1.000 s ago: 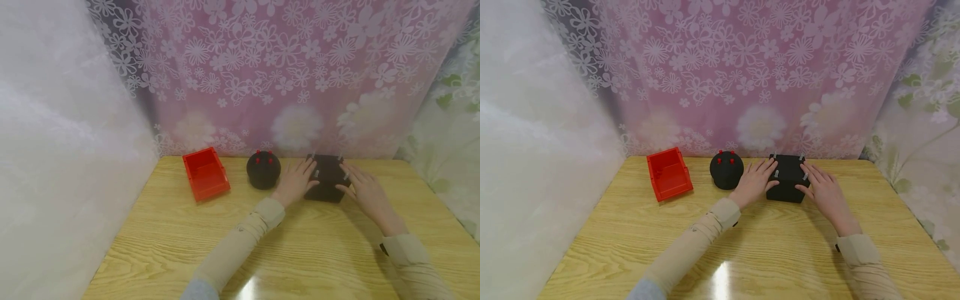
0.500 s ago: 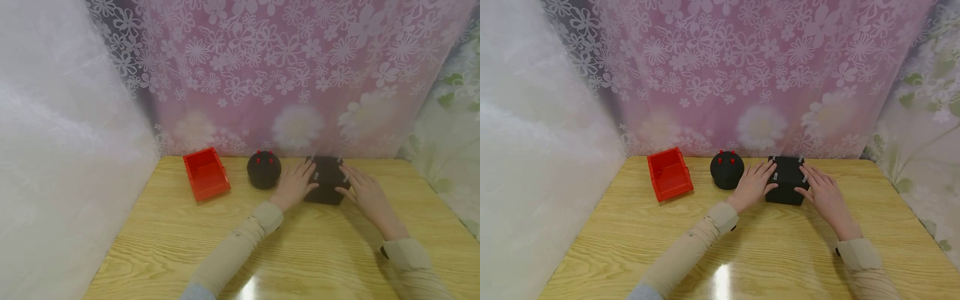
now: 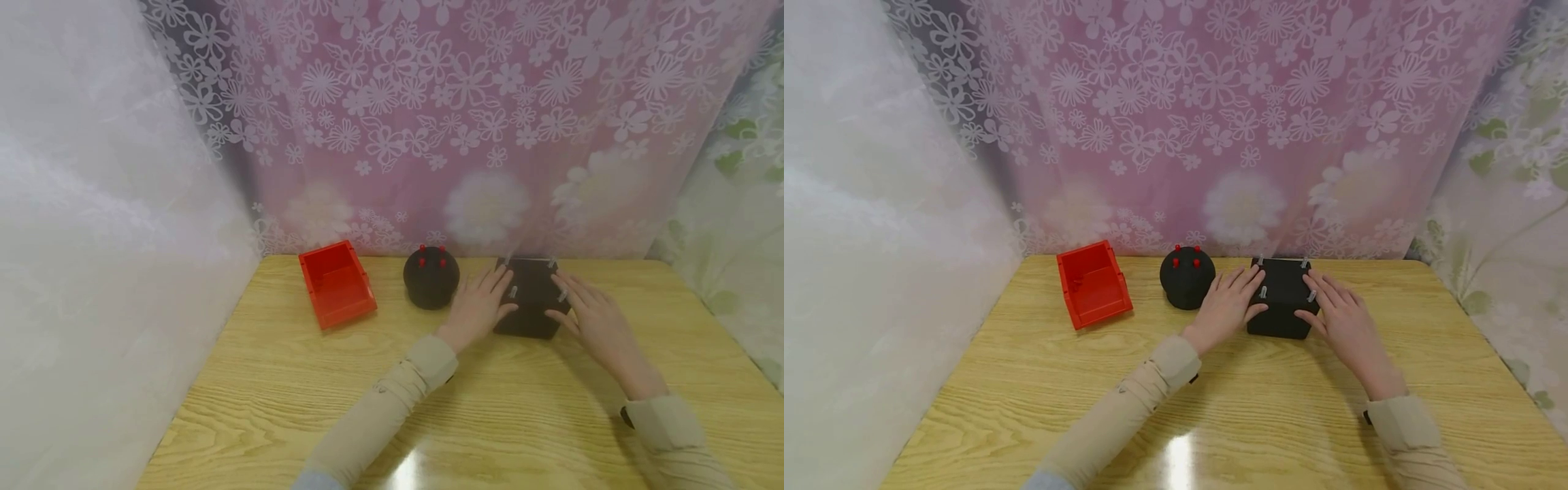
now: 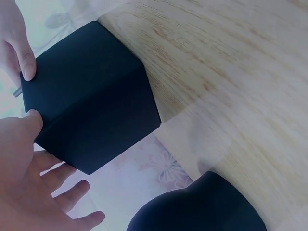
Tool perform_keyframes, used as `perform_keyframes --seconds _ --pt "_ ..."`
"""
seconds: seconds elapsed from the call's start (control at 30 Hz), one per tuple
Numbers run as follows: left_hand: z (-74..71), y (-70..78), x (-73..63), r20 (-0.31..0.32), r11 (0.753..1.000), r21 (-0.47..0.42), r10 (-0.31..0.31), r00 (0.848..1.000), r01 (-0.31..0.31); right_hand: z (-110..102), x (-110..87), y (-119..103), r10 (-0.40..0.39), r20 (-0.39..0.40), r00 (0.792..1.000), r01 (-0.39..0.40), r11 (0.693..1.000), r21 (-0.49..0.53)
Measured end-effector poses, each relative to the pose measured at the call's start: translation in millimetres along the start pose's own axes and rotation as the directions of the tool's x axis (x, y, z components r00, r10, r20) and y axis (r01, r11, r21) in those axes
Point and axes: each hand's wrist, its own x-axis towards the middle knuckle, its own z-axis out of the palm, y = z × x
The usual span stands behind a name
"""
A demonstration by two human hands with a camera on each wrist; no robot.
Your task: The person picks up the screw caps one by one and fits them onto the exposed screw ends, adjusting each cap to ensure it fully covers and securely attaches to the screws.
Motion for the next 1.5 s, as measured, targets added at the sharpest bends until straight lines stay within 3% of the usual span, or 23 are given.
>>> perform_keyframes --seconds 0.47,0.87,1.23,1.5 --pt "-6.2 -2.2 -15.6 -0.014 1.000 -0.019 0.001 1.000 -0.001 -4 -1.2 -11 0.009 0.017 1.000 -0.009 1.000 0.004" --pt "-5.8 -4.8 -26.9 -0.035 1.000 0.004 0.013 0.999 -0.013 0 -2.4 -19 -0.012 -0.029 0.999 0.011 0.999 -0.031" --pt "-9.1 -6.0 -35.9 -0.032 1.000 -0.026 0.015 0.999 -0.016 -5 -4.2 -28 0.012 0.025 1.000 -0.012 1.000 -0.012" --pt "-10.4 -8.3 -42.8 -0.039 0.999 -0.035 0.018 0.999 -0.019 -3 -5.5 -34 -0.008 0.005 1.000 0.008 1.000 -0.021"
